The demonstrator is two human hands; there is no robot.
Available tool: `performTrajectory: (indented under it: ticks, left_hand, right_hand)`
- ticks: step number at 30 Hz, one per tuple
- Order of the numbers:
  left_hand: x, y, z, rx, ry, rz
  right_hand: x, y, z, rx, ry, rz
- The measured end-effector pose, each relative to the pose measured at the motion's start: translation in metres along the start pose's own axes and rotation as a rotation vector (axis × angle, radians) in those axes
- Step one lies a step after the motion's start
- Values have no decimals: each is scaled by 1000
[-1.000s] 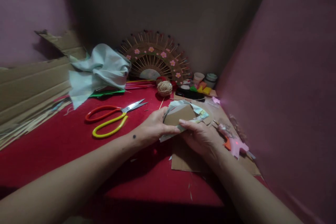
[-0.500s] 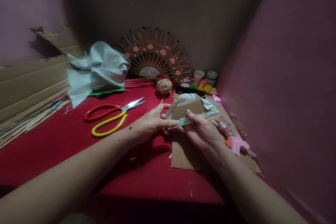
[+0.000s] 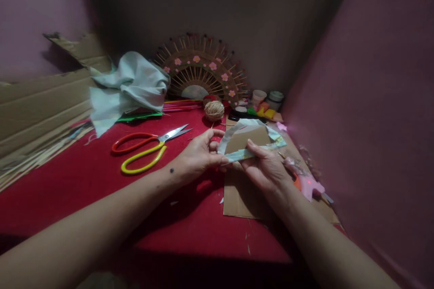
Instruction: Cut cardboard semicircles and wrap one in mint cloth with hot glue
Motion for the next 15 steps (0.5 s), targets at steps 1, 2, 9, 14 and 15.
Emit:
performTrajectory:
  ticks: [1,2,9,14,15]
  left_hand:
    - [1,0,1,-8,-4,-7]
    - [3,-1,1,-20,-8,-20]
    - [5,-3,-3,-64,117,24]
    - [6,-4,-1,3,150,58]
    - [5,-5,-1,5,154,58]
  right_hand:
    - [0,0,0,2,-6,-8]
    - [0,1,0,10,-14,-14]
    - [-1,0,1,-14,-16,19]
    - [2,-1,7,31,-50,-24]
    - [2,-1,7,31,-52,-31]
Point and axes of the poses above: each hand's wrist, its own y-axis towards the middle knuckle, its own x-axis out of the palm, z = x × y, the point moved 9 cm from there along y, towards the middle knuckle, and after that the axes turned 11 degrees about x, right-handed, at the moved point
